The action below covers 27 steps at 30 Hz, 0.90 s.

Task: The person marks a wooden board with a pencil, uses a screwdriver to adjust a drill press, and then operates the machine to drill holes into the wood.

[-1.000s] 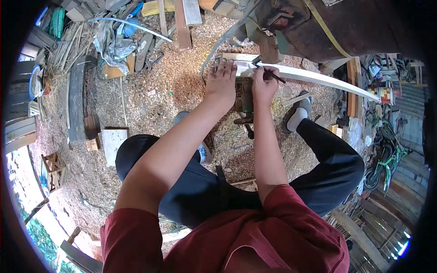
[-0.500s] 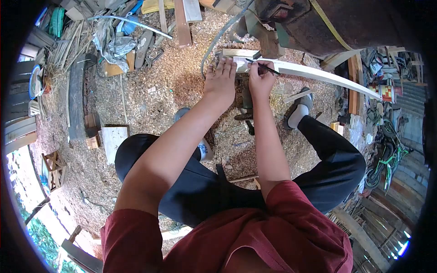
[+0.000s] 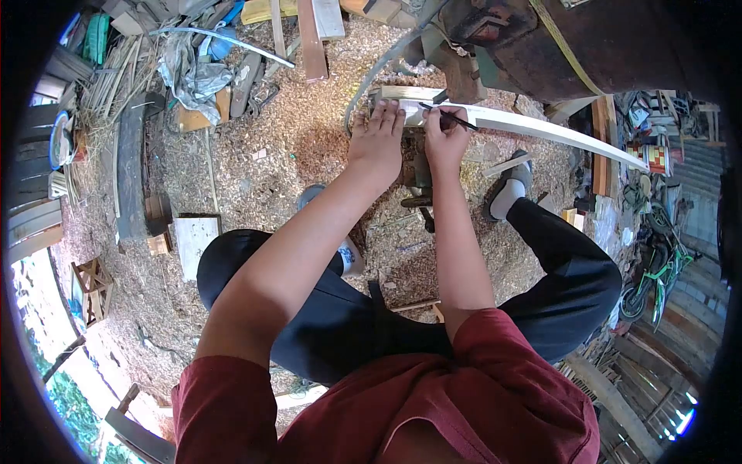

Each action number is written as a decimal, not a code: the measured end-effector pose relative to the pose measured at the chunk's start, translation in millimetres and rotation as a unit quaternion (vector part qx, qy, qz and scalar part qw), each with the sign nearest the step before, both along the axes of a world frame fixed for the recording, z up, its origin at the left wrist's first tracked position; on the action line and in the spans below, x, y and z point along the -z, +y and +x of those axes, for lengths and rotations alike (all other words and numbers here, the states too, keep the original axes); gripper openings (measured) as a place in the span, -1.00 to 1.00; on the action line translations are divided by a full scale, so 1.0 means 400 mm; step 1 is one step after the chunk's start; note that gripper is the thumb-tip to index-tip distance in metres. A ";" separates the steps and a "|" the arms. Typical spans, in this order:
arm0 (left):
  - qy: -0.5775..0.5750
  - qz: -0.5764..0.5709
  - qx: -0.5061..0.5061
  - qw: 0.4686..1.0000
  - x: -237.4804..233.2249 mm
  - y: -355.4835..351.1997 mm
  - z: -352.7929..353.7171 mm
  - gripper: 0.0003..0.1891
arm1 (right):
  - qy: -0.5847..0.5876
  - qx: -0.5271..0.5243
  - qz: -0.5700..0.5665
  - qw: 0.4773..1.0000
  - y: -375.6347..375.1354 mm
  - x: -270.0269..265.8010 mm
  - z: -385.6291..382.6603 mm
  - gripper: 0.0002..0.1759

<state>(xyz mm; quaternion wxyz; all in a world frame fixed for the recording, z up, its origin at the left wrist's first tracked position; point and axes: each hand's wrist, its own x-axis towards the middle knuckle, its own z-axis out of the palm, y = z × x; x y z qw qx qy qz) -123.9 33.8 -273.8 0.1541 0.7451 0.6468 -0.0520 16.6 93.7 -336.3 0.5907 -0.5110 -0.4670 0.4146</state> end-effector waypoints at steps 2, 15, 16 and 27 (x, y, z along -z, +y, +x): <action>-0.003 -0.005 0.003 1.000 -0.006 0.003 0.000 -0.23 | -0.002 -0.001 0.003 1.000 0.001 0.002 0.000 -0.85; -0.001 -0.015 0.004 1.000 -0.011 0.006 0.001 -0.25 | -0.083 0.018 0.020 0.996 -0.009 -0.017 -0.008 -0.84; -0.001 -0.016 0.004 1.000 -0.012 0.005 0.001 -0.25 | -0.083 0.018 0.020 0.996 -0.009 -0.015 -0.007 -0.84; 0.010 -0.021 0.004 1.000 -0.008 0.010 0.006 -0.24 | -0.075 0.010 0.014 0.997 -0.009 -0.012 -0.006 -0.84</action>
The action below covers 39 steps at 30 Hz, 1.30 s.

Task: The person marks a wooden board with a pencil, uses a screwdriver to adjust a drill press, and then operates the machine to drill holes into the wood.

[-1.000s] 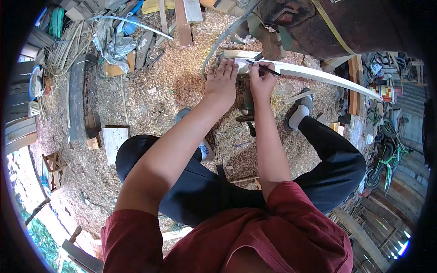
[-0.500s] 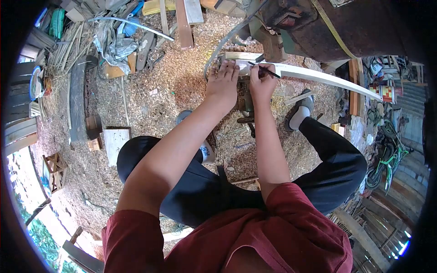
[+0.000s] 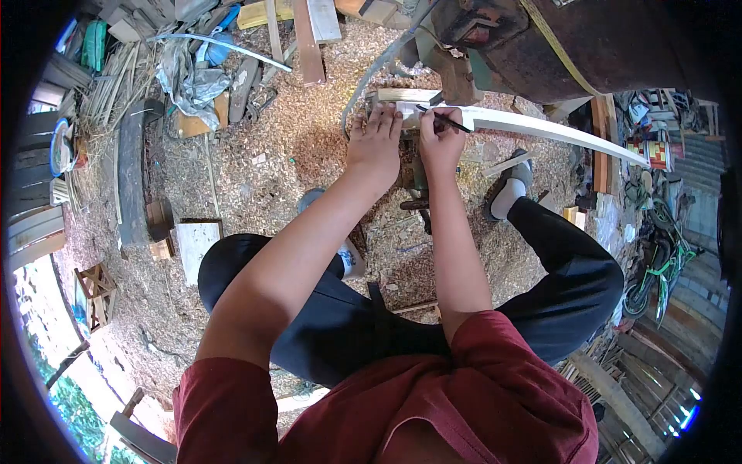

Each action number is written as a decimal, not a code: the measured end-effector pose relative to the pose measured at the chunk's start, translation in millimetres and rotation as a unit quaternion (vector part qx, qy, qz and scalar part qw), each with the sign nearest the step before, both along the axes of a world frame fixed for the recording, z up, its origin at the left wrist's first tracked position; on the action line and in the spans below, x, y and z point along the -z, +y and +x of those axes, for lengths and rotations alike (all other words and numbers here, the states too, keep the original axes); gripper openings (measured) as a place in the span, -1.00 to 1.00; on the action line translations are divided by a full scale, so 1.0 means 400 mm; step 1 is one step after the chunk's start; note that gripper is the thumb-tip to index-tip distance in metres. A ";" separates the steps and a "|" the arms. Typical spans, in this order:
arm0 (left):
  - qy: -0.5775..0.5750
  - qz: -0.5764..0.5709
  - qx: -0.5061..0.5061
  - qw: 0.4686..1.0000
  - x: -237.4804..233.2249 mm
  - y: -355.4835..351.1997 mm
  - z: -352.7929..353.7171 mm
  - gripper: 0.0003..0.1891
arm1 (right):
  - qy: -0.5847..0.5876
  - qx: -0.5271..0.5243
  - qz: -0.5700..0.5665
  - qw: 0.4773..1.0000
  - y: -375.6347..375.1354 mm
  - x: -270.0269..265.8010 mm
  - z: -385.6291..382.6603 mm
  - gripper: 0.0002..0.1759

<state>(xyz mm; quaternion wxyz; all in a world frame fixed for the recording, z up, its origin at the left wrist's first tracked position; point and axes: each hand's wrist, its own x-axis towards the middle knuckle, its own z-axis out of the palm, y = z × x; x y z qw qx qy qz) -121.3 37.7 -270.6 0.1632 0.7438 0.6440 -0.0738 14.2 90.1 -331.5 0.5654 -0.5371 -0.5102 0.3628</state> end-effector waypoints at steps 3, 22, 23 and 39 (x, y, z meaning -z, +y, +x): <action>0.006 -0.006 0.001 1.000 0.011 0.001 0.002 -0.24 | 0.010 -0.013 0.005 1.000 -0.001 -0.002 0.001 -0.85; 0.009 0.079 0.022 0.997 -0.001 0.001 0.022 -0.25 | 0.154 -0.015 -0.071 0.985 0.054 -0.076 0.131 -0.91; -0.020 0.076 0.027 0.997 0.004 -0.001 0.019 -0.23 | 0.125 -0.050 -0.092 0.987 0.063 -0.094 0.139 -0.92; 0.018 0.061 -0.021 0.998 0.027 0.001 0.060 -0.23 | -0.149 -0.230 -0.134 0.952 0.227 -0.019 0.215 -0.89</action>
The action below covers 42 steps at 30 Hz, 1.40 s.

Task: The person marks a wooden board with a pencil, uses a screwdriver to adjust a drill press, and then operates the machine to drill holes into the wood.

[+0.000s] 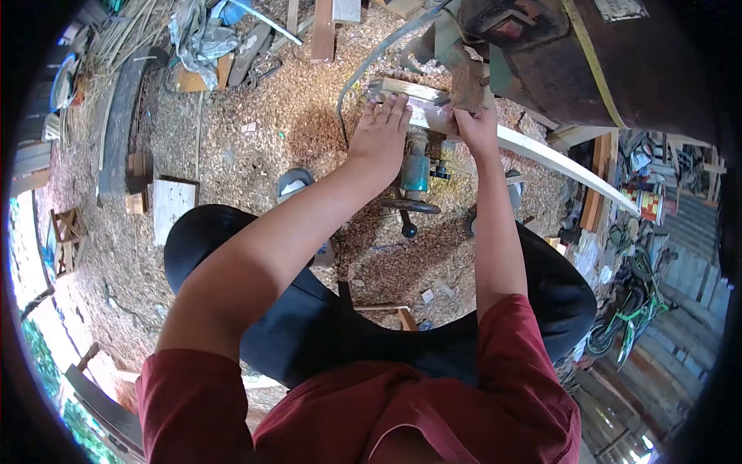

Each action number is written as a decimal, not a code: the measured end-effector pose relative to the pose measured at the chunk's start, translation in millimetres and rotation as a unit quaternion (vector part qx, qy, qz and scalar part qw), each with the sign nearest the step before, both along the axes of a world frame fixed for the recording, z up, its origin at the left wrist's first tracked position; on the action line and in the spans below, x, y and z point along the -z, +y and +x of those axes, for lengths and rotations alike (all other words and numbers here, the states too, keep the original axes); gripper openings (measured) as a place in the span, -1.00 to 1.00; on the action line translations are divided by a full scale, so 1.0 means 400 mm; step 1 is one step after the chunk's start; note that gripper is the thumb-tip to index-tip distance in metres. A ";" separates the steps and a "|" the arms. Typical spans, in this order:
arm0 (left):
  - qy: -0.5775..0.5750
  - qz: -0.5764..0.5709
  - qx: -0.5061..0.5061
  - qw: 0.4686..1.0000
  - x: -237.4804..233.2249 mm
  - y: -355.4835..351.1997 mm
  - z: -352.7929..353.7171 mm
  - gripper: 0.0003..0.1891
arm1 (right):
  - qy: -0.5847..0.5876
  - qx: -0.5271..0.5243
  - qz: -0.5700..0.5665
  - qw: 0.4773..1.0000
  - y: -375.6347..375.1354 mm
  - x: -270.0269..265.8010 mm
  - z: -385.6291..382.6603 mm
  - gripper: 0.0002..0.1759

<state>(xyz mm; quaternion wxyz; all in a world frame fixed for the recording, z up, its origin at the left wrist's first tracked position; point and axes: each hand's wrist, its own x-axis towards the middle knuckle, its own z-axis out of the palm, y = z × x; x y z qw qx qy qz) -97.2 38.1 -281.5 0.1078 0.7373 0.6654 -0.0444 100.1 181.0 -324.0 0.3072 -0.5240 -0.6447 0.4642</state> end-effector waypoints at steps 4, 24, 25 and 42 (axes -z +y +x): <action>0.004 -0.014 0.007 1.000 -0.005 -0.009 -0.009 -0.17 | 0.070 -0.072 -0.055 0.993 -0.007 -0.042 -0.014 -0.83; -0.015 -0.029 -0.012 0.999 -0.034 -0.024 0.000 -0.12 | -0.001 -0.163 -0.015 0.987 -0.007 -0.097 -0.036 -0.82; -0.017 -0.031 -0.014 0.999 -0.034 -0.024 0.000 -0.12 | -0.001 -0.162 -0.015 0.987 -0.006 -0.098 -0.036 -0.82; -0.012 -0.047 -0.008 0.999 -0.040 -0.021 -0.008 -0.10 | 0.045 -0.175 0.003 0.984 0.000 -0.079 -0.025 -0.85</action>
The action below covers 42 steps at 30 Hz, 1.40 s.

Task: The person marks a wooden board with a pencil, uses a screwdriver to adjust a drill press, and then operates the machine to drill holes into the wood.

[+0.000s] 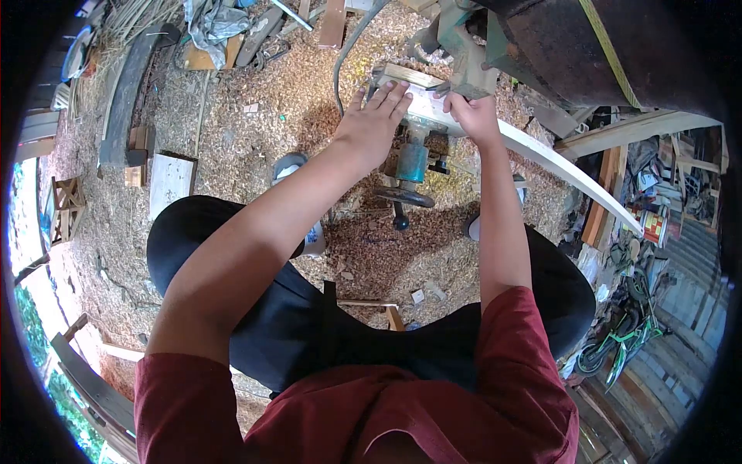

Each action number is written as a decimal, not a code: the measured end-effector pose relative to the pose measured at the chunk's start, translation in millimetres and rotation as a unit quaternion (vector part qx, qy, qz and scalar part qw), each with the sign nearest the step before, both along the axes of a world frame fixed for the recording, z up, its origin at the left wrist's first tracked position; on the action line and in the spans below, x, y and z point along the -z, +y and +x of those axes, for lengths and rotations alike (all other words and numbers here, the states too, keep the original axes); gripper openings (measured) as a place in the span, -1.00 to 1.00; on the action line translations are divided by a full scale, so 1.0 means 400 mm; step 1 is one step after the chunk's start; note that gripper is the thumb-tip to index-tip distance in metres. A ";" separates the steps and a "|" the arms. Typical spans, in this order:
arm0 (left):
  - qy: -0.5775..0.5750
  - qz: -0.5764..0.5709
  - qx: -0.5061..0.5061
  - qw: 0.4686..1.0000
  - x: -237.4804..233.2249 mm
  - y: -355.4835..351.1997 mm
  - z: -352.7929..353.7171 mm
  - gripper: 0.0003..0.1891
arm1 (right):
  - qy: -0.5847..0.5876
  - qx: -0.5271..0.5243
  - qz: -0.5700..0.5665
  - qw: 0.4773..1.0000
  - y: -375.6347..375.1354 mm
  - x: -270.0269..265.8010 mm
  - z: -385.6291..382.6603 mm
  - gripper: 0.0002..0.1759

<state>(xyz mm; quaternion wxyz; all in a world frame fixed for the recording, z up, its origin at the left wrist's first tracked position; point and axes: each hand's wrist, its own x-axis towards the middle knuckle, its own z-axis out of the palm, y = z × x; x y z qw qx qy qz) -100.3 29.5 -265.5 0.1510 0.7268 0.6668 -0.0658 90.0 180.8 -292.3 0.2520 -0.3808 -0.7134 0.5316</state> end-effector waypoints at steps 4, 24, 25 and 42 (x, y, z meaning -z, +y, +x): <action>0.000 0.002 0.001 1.000 0.001 0.003 0.002 -0.10 | -0.050 0.009 -0.022 0.998 0.011 0.005 0.009 -0.86; 0.022 0.018 0.012 1.000 0.017 -0.002 0.006 -0.10 | -0.048 0.012 -0.009 0.999 0.023 0.020 0.019 -0.83; 0.018 0.017 0.009 1.000 0.019 -0.002 0.006 -0.10 | -0.048 0.013 -0.009 0.999 0.023 0.013 0.023 -0.83; 0.018 0.009 0.011 1.000 0.012 -0.005 0.005 -0.07 | -0.066 0.016 -0.034 0.997 0.042 0.033 0.034 -0.88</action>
